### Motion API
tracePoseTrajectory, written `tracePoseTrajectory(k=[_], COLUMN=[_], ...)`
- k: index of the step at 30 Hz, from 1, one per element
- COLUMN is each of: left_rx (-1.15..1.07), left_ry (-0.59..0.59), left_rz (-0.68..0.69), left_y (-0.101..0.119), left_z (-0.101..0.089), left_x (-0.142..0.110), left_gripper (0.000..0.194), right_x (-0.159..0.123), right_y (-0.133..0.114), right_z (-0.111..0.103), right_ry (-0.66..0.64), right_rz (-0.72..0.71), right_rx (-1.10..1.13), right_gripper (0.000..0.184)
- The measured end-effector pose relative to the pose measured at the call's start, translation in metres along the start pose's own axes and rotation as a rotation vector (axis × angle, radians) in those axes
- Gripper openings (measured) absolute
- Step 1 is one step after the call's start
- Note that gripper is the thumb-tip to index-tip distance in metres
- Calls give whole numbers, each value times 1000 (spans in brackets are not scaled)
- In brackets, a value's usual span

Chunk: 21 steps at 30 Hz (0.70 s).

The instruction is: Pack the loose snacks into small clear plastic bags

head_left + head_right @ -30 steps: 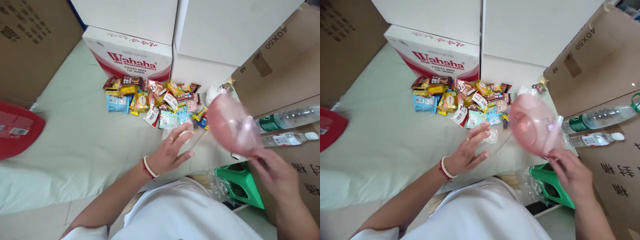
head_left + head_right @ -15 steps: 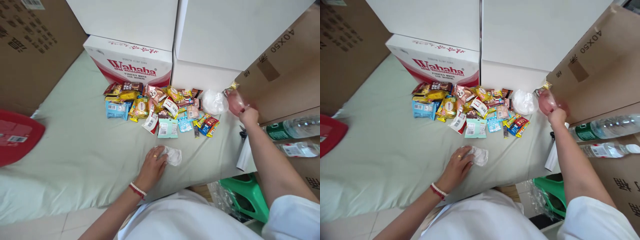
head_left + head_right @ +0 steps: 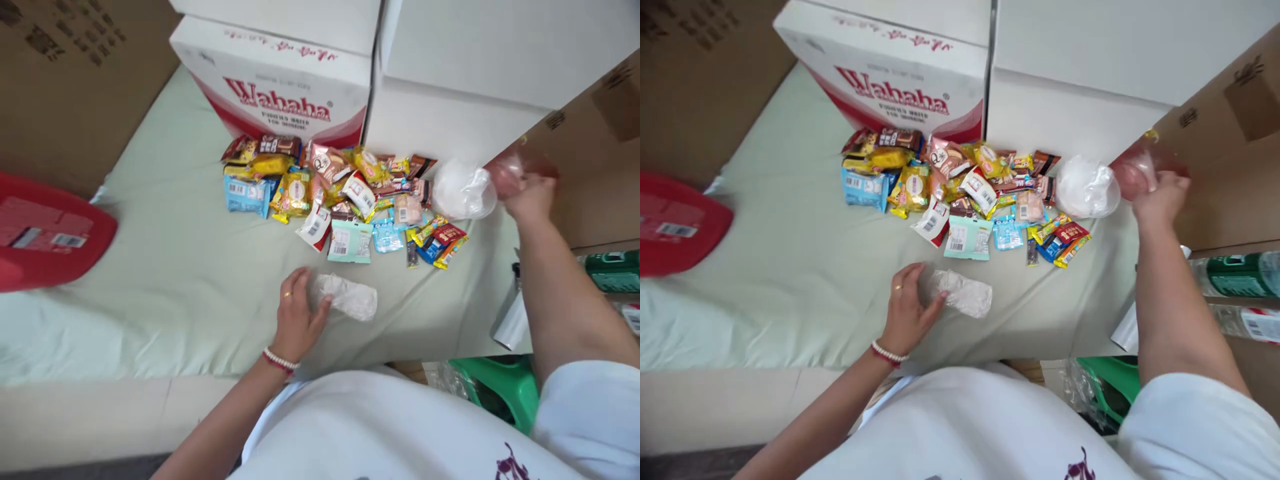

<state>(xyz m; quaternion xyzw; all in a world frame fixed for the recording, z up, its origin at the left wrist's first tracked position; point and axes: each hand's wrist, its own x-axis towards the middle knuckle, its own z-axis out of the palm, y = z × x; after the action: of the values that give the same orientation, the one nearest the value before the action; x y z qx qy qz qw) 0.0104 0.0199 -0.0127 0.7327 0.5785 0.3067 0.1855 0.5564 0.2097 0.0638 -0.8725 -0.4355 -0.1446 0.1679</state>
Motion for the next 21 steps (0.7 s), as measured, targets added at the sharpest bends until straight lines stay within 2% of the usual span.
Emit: tracePoseTrajectory(k=[2, 4, 5, 6, 7, 8, 9, 10, 11, 12, 14, 18, 21], left_rx=[57, 89, 82, 54, 4, -60, -134, -212, -290, -365, -519, -882, -970], left_ry=[-47, -155, -202, -233, -247, -247, -240, -231, -224, -214, -190, -102, -48], left_rz=[-41, -61, -68, -73, -81, -95, -117, -149, -188, -235, -346, -561, -573], left_y=[-2, -6, -7, -7, -7, -6, -4, -1, 1, 3, 5, 4, 6], left_z=[4, 7, 7, 6, 4, 2, 0, -3, -5, -7, -10, -14, -13], left_x=[6, 10, 12, 14, 15, 16, 16, 16, 15, 14, 10, 2, -1], left_gripper=[52, 32, 25, 23, 24, 24, 24, 23, 22, 21, 25, 45, 76], right_x=[-29, -84, -120, -160, -200, -239, -274, -303, -327, -344, -364, -367, -363], right_y=[-4, -19, -30, -44, -59, -75, -91, -106, -119, -129, -141, -146, -148], right_z=[-24, -55, -70, -84, -94, -101, -103, -102, -98, -91, -76, -65, -73], right_ry=[116, 237, 222, 140, -63, -319, -507, -648, -733, -771, -822, -940, -1046], right_rz=[16, -108, -196, -314, -495, -687, -809, -844, -827, -778, -592, -32, 269], right_rx=[110, 346, 474, 586, 681, 740, 776, 797, 827, 871, 982, 1232, 1389], right_gripper=[25, 19, 18, 13, 12, 14, 26, 43, 46, 36, 17, 21, 30])
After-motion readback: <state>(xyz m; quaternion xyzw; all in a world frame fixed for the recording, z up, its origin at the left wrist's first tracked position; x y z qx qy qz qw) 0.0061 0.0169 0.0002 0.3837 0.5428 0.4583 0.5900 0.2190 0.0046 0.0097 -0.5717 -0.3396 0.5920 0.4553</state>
